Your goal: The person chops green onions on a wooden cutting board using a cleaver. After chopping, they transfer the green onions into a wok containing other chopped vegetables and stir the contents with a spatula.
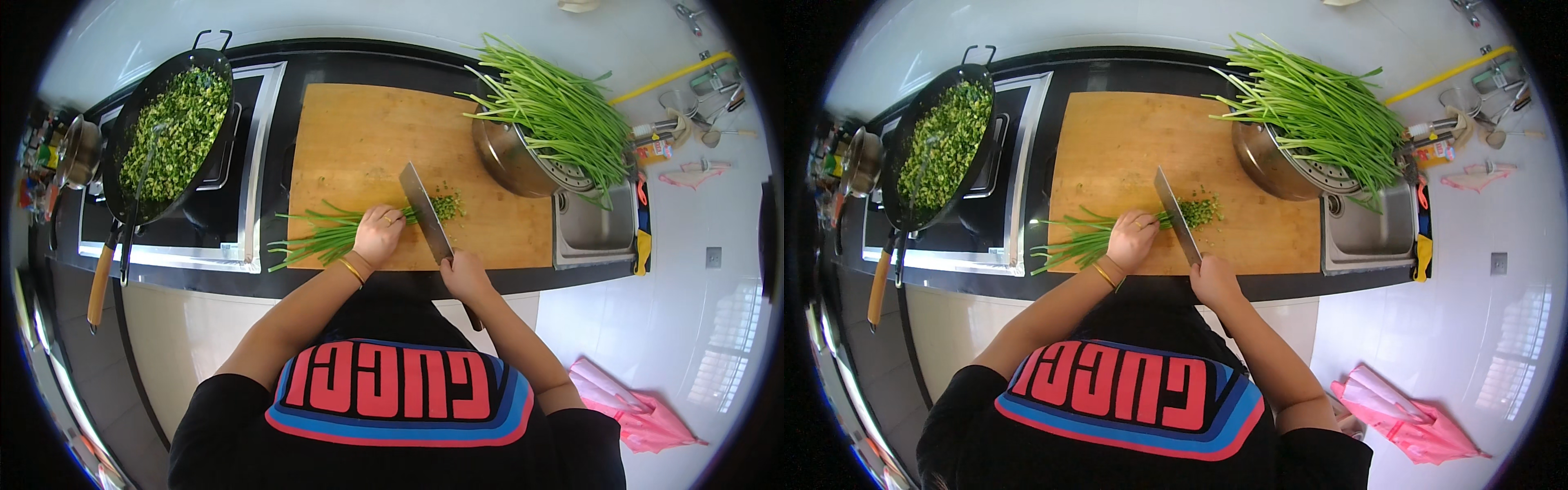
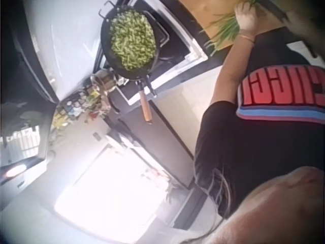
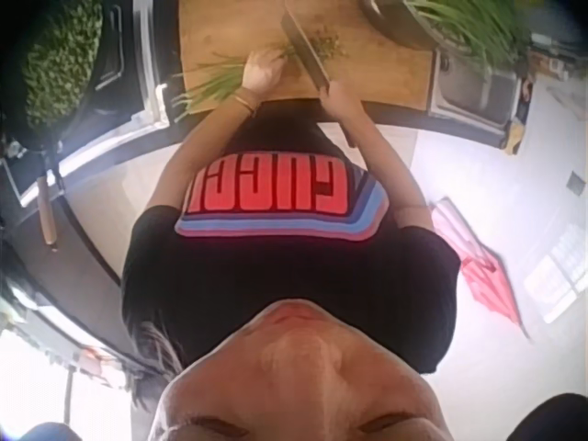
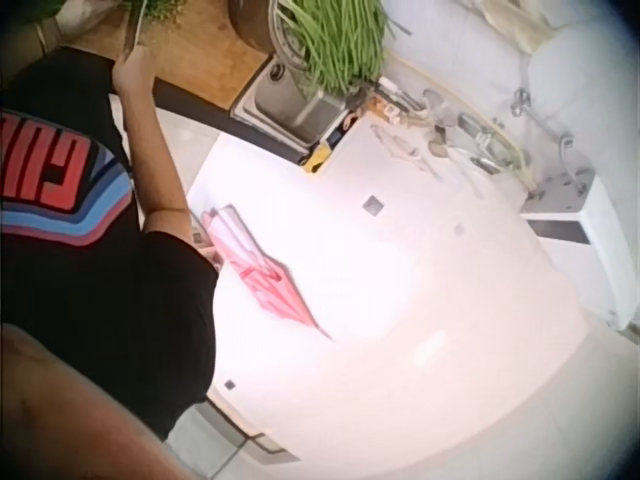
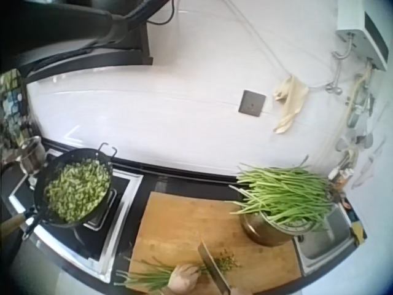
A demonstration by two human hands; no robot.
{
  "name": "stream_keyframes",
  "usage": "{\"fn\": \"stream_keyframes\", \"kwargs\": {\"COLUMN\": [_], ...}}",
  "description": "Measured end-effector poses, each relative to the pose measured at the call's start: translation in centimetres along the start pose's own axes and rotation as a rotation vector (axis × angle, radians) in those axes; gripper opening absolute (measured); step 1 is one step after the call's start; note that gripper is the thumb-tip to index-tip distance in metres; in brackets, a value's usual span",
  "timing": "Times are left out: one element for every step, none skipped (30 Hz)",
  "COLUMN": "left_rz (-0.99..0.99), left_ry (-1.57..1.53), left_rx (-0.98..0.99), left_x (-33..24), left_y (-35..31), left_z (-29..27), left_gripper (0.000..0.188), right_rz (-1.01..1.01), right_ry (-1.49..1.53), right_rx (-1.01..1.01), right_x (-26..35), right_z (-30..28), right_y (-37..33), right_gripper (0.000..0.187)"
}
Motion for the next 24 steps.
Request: {"fn": "stream_keyframes", "kwargs": {"left_rz": [-0.008, -0.011, -0.015, -0.02, -0.01, 0.001, 0.011, 0.002, -0.003, -0.007, -0.009, -0.009, -0.007, -0.013, -0.017, -0.021, -0.035, -0.047, -0.061, -0.058, -0.056, -0.056, -0.047, -0.039], "left_ry": [-0.022, -0.025, -0.027, -0.029, -0.029, -0.03, -0.031, -0.034, -0.032, -0.031, -0.028, -0.029, -0.032, -0.024, -0.018, -0.011, 0.007, 0.02, 0.038, 0.045, 0.053, 0.062, 0.057, 0.053], "left_rx": [-0.003, -0.003, -0.003, -0.003, -0.008, -0.013, -0.018, -0.012, -0.005, 0.002, 0.005, 0.006, 0.008, 0.011, 0.014, 0.017, 0.027, 0.036, 0.042, 0.031, 0.018, 0.005, 0.021, 0.035], "left_x": [0.1, 0.2, 0.4, 0.4, 0.3, 0.2, 0.1, 0.2, 0.3, 0.3, 0.5, 0.5, 0.5, 0.5, 0.5, 0.5, 0.5, 0.5, 0.5, 0.3, 0.1, 0.1, 0.1, 0.2], "left_y": [-0.1, -0.3, -0.4, -0.6, -0.5, -0.5, -0.5, -0.5, -0.4, -0.4, -0.4, -0.4, -0.4, -0.3, -0.3, -0.2, -0.2, -0.1, 0.0, 0.0, 0.0, 0.0, -0.1, -0.1], "left_z": [0.1, 0.2, 0.4, 0.6, 0.5, 0.5, 0.5, 0.6, 0.6, 0.7, 0.7, 0.8, 0.8, 0.9, 0.9, 0.9, 0.9, 0.9, 0.9, 0.8, 0.7, 0.5, 0.6, 0.7], "left_gripper": [0.008, 0.008, 0.008, 0.008, 0.008, 0.008, 0.009, 0.009, 0.009, 0.009, 0.009, 0.009, 0.009, 0.009, 0.009, 0.009, 0.009, 0.008, 0.008, 0.008, 0.008, 0.008, 0.008, 0.008], "right_rz": [0.017, 0.013, 0.009, 0.005, 0.027, 0.05, 0.073, 0.051, 0.026, 0.002, -0.011, -0.02, -0.028, -0.022, -0.015, -0.008, -0.02, -0.027, -0.04, -0.022, -0.006, 0.01, 0.004, -0.003], "right_ry": [0.013, 0.01, 0.008, 0.005, 0.007, 0.009, 0.011, -0.008, -0.023, -0.037, 0.017, 0.07, 0.124, 0.139, 0.156, 0.172, 0.134, 0.094, 0.053, 0.043, 0.033, 0.022, -0.005, -0.033], "right_rx": [0.023, 0.043, 0.063, 0.084, 0.086, 0.087, 0.089, 0.013, -0.067, -0.147, -0.122, -0.1, -0.079, -0.092, -0.106, -0.12, -0.114, -0.111, -0.107, -0.068, -0.028, 0.013, 0.01, 0.008], "right_x": [-0.1, 0.0, 0.0, 0.0, 0.2, 0.7, 1.1, 1.8, 2.4, 2.6, 1.8, 0.7, -0.3, -0.8, -1.2, -1.4, -0.4, 1.3, 2.2, 1.8, 1.4, 1.0, 0.8, 0.7], "right_z": [0.2, 0.2, 0.2, 0.2, 0.1, 0.2, 0.4, 0.2, 0.2, 0.0, 0.6, 0.8, 1.1, 0.9, 0.7, 0.6, -0.1, -1.6, -2.4, -1.8, -1.3, -0.8, -0.5, -0.3], "right_y": [0.1, 0.3, 0.5, 0.8, 1.3, 2.0, 2.4, 2.6, 3.0, 3.4, 4.2, 5.0, 5.4, 5.4, 5.3, 5.1, 4.1, 2.1, 0.9, 0.6, 0.4, 0.3, 0.2, 0.1], "right_gripper": [0.026, 0.026, 0.026, 0.027, 0.027, 0.027, 0.028, 0.028, 0.028, 0.029, 0.029, 0.029, 0.029, 0.029, 0.029, 0.029, 0.029, 0.029, 0.029, 0.028, 0.028, 0.028, 0.028, 0.028]}}
Point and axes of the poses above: each hand's wrist, its own y-axis towards the middle knuckle, its own z-axis out of the palm, x = y × z, the point moved 9 cm from there along y, towards the middle knuckle, and after that the axes turned 11 degrees about x, right-handed, at the moved point
